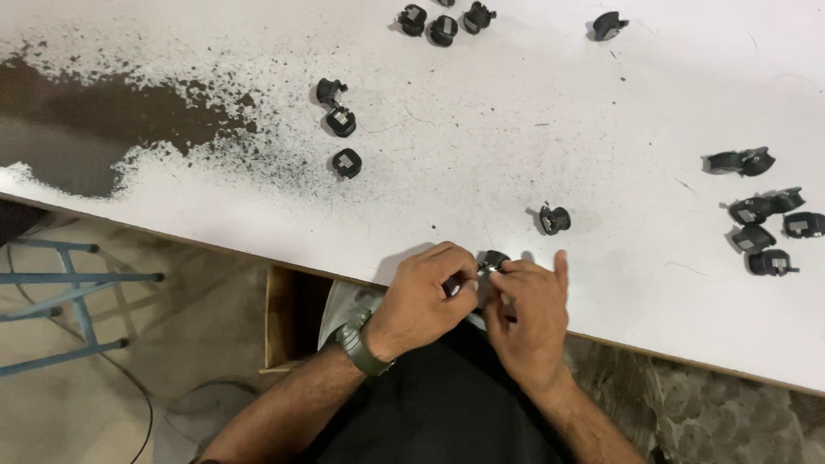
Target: The person uses a small tool to scrape or clean the edges of small black mechanical parts on a white table. They repeatedly pick up parts, work on them, and place them into a growing circular assembly. The person also moves loose parts aside to access the work area.
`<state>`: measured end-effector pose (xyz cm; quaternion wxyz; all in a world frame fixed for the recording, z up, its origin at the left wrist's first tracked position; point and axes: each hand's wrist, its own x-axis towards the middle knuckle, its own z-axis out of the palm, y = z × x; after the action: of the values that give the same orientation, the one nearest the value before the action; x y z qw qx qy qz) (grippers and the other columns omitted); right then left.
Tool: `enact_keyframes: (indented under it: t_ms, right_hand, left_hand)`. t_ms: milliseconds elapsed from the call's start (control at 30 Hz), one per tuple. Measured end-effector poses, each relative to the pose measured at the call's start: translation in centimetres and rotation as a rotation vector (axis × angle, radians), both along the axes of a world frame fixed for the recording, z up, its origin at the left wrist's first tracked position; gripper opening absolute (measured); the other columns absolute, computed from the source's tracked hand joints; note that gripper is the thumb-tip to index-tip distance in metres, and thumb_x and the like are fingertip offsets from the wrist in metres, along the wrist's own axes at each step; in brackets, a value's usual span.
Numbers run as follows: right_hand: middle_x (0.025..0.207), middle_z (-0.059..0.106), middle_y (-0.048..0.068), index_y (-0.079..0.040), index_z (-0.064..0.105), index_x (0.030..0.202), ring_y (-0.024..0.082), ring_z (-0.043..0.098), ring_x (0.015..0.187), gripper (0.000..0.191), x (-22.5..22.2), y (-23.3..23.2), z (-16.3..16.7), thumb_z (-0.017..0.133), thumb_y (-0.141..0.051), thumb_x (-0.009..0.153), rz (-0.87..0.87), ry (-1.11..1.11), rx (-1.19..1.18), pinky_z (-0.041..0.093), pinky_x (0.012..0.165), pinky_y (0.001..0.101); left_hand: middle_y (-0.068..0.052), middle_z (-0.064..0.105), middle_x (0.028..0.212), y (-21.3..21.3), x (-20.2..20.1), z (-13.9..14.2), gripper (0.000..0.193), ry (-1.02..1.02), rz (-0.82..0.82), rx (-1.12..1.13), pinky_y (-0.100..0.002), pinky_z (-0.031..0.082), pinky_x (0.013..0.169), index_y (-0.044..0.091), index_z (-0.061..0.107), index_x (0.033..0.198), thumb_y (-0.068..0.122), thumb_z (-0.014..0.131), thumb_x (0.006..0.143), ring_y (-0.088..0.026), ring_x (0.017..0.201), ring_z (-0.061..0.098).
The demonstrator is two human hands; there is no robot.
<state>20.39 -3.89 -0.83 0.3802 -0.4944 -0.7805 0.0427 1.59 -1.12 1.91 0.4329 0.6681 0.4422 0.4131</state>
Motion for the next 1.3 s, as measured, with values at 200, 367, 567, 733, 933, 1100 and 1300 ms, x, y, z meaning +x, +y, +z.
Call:
enact_keyframes:
  t_ms: [200, 367, 567, 733, 933, 1100, 1300]
  right_hand:
    - [0.113, 0.066, 0.013, -0.002, 0.059, 0.114, 0.025, 0.065, 0.111, 0.020, 5.1, 1.4, 1.0, 0.068, -0.001, 0.096, -0.269, 0.099, 0.002, 0.019, 0.134, 0.0593]
    - [0.110, 0.064, 0.010, -0.006, 0.060, 0.112, 0.028, 0.064, 0.116, 0.019, 3.7, 0.3, 0.4, 0.067, 0.002, 0.096, -0.159, 0.178, 0.067, 0.021, 0.135, 0.0585]
    - [0.099, 0.060, 0.004, -0.011, 0.072, 0.111, 0.029, 0.058, 0.121, 0.030, 1.2, -0.5, 2.6, 0.073, -0.001, 0.082, -0.025, 0.040, -0.069, 0.017, 0.129, 0.0558]
    - [0.106, 0.060, 0.010, -0.005, 0.072, 0.117, 0.034, 0.052, 0.123, 0.046, 0.0, 0.4, 3.6, 0.085, -0.019, 0.075, -0.033, -0.088, -0.177, 0.013, 0.120, 0.0627]
    - [0.103, 0.060, 0.007, -0.008, 0.072, 0.109, 0.029, 0.055, 0.122, 0.037, -0.6, 0.4, 2.9, 0.087, -0.023, 0.079, -0.080, -0.097, -0.208, 0.015, 0.125, 0.0638]
    - [0.100, 0.060, 0.008, -0.009, 0.072, 0.103, 0.028, 0.054, 0.119, 0.035, -0.5, -0.1, 1.7, 0.089, -0.026, 0.077, -0.129, -0.099, -0.193, 0.011, 0.124, 0.0633]
    - [0.099, 0.060, 0.005, -0.009, 0.072, 0.112, 0.025, 0.061, 0.117, 0.030, 0.8, -1.8, 0.8, 0.083, -0.004, 0.084, 0.009, 0.021, 0.073, 0.025, 0.130, 0.0555]
  left_hand:
    - [-0.016, 0.067, 0.114, 5.9, -9.5, -0.3, 0.031, 0.664, 0.568, 0.573, -0.044, 0.052, 0.095, 0.002, 0.066, 0.112, 0.030, 0.072, 0.098, -0.030, 0.108, 0.062]
    - [-0.018, 0.066, 0.121, 8.3, -11.5, -1.2, 0.035, 0.967, 0.480, 0.421, -0.058, 0.037, 0.106, 0.009, 0.069, 0.110, 0.040, 0.072, 0.092, -0.035, 0.123, 0.057]
    - [-0.010, 0.065, 0.116, 4.6, -5.0, -0.4, 0.036, 0.743, 0.034, 0.513, -0.058, 0.033, 0.117, 0.012, 0.070, 0.129, 0.021, 0.070, 0.094, -0.025, 0.119, 0.058]
    - [-0.006, 0.065, 0.113, 1.2, -2.3, 0.5, 0.033, 0.657, -0.114, 0.593, -0.054, 0.033, 0.120, 0.010, 0.070, 0.124, 0.010, 0.070, 0.091, -0.026, 0.122, 0.059]
    - [-0.005, 0.066, 0.123, 0.2, -2.1, 0.9, 0.018, 0.664, -0.155, 0.620, -0.054, 0.032, 0.123, 0.008, 0.070, 0.109, 0.011, 0.071, 0.092, -0.026, 0.131, 0.056]
    - [-0.007, 0.066, 0.126, -0.7, -1.7, -0.4, 0.016, 0.605, -0.047, 0.569, -0.054, 0.029, 0.122, 0.009, 0.071, 0.104, 0.015, 0.074, 0.090, -0.026, 0.133, 0.053]
    - [-0.004, 0.065, 0.124, -1.7, -0.8, -1.7, 0.011, 0.540, 0.075, 0.507, -0.056, 0.027, 0.124, 0.013, 0.071, 0.098, 0.015, 0.077, 0.089, -0.023, 0.132, 0.055]
